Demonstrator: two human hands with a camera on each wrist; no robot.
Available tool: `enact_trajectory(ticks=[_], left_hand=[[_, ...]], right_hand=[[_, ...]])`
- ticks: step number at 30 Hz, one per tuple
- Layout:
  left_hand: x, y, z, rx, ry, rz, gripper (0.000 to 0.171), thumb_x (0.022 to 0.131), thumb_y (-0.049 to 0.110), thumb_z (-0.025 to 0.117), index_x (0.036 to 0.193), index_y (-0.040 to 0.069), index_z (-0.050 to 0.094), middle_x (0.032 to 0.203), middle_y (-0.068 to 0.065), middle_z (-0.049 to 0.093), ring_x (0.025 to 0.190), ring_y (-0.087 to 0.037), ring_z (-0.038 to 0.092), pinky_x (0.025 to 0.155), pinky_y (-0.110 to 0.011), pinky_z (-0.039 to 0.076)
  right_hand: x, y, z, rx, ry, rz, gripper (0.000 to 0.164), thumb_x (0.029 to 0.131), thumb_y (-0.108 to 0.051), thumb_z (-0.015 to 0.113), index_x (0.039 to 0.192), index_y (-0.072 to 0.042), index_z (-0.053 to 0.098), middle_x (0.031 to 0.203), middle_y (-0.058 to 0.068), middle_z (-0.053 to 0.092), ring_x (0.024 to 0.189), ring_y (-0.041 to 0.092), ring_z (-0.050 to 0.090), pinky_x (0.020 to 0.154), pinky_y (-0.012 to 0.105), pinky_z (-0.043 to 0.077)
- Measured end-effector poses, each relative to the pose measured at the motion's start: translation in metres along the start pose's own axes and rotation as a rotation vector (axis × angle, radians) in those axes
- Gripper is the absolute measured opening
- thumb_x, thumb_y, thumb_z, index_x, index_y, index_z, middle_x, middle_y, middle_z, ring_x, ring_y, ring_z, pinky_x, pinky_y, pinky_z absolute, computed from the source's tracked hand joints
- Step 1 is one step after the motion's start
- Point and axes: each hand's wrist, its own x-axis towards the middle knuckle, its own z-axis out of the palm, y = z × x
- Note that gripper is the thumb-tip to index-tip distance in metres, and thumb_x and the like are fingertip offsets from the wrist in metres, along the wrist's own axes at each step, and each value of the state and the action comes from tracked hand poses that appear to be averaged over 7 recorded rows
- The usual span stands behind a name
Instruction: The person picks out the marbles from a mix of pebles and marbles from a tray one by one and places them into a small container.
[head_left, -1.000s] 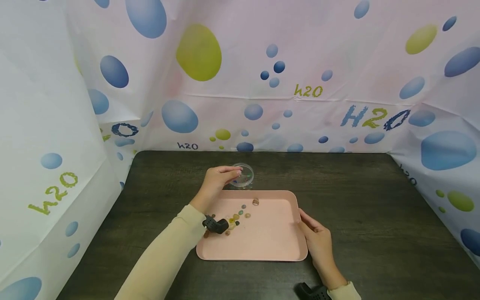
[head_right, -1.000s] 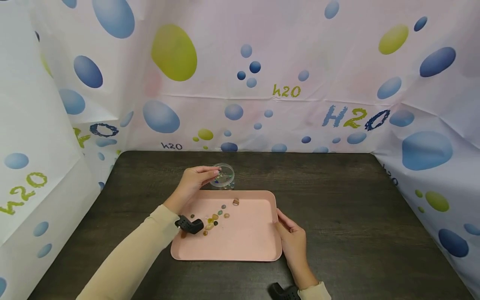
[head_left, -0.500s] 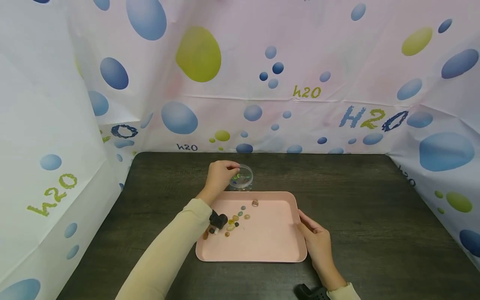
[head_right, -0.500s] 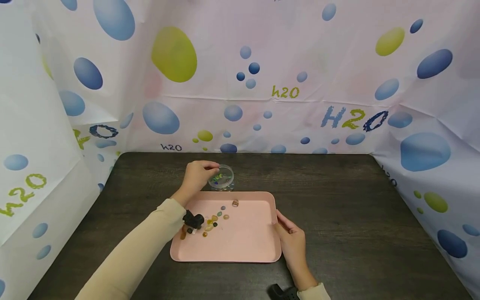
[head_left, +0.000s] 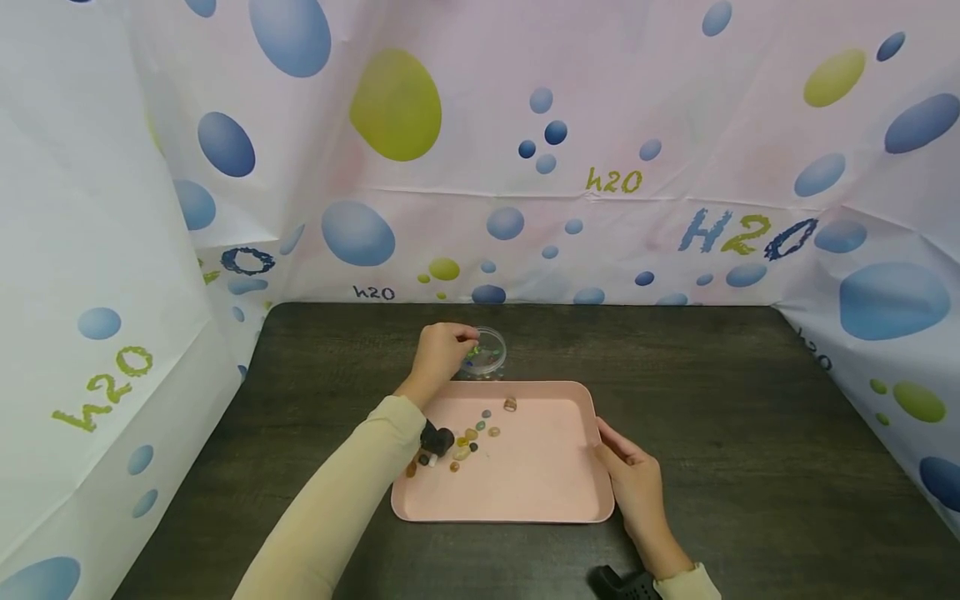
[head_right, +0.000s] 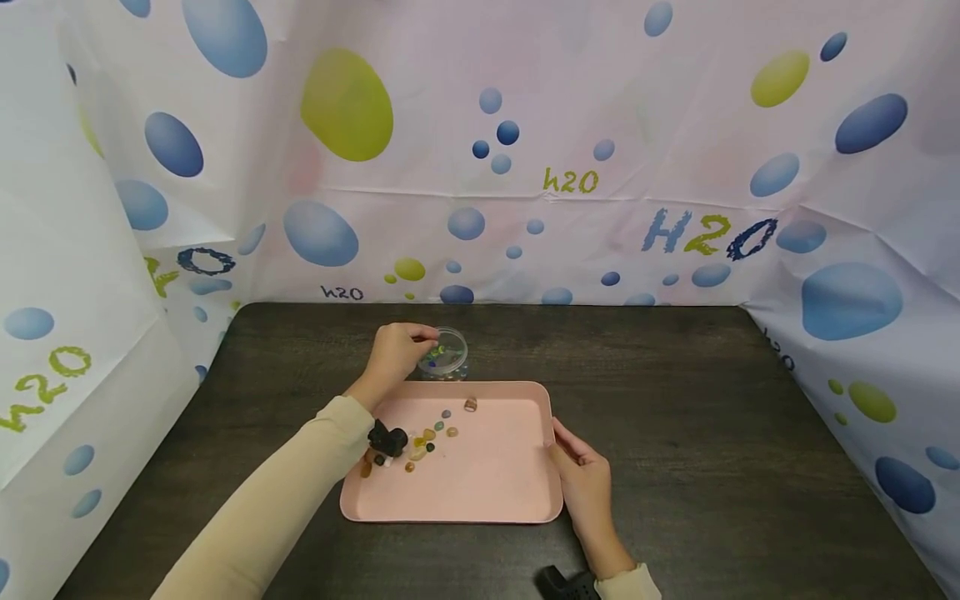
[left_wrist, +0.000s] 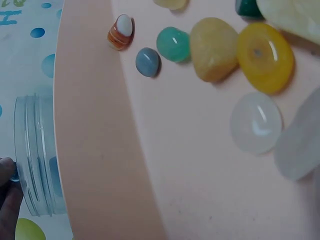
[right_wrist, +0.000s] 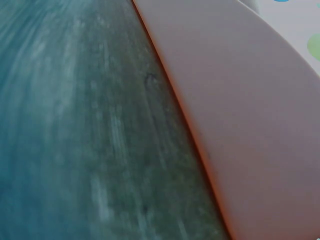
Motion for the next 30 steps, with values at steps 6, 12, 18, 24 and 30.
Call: enact_trajectory(ticks=[6,12,18,24,30], left_hand=[[-0.001,-0.001,-0.001,0.019,-0.001,-0.001,0.013,0.085,0.01,0.067,0.095,0.012,0.075,0.093,-0.004,0.073,0.072,-0.012,0.065,0.056,-0.021,0.048],[-0.002,-0.005,-0.003,-0.029,0.03,-0.025,0.01,0.085,0.014,0.068,0.092,0.014,0.075,0.09,-0.004,0.073,0.062,-0.011,0.059,0.05,-0.022,0.043],[-0.01,-0.01,-0.01,-0.331,0.035,-0.201,0.017,0.083,0.024,0.07,0.096,0.015,0.074,0.098,-0.002,0.071,0.087,-0.014,0.065,0.076,-0.031,0.054],[-0.032,-0.009,-0.021,-0.88,-0.016,-0.419,0.03,0.086,0.015,0.066,0.114,0.005,0.065,0.119,-0.008,0.063,0.107,-0.015,0.061,0.1,-0.033,0.044],[-0.062,-0.003,-0.032,-0.942,0.042,-0.438,0.025,0.086,0.009,0.065,0.111,0.003,0.066,0.115,-0.011,0.065,0.103,-0.015,0.064,0.099,-0.033,0.046]], right_hand=[[-0.003,-0.002,0.001,0.011,-0.014,-0.003,0.038,0.088,-0.021,0.064,0.124,-0.012,0.06,0.125,0.009,0.06,0.095,-0.001,0.062,0.071,0.017,0.054],[-0.001,-0.003,0.002,0.012,-0.028,-0.005,0.038,0.088,-0.022,0.065,0.124,-0.013,0.061,0.125,0.009,0.06,0.094,-0.001,0.063,0.071,0.017,0.054],[0.002,-0.001,0.004,0.013,-0.018,0.008,0.038,0.087,-0.022,0.066,0.124,-0.014,0.061,0.125,0.008,0.06,0.094,0.0,0.063,0.071,0.018,0.054],[0.002,0.001,0.0,0.022,-0.011,0.008,0.04,0.086,-0.024,0.067,0.123,-0.013,0.062,0.124,0.009,0.061,0.093,-0.001,0.063,0.071,0.018,0.055],[0.002,0.0,-0.008,0.015,0.008,0.01,0.041,0.085,-0.025,0.068,0.123,-0.012,0.062,0.121,0.006,0.062,0.093,-0.003,0.063,0.071,0.017,0.054]])
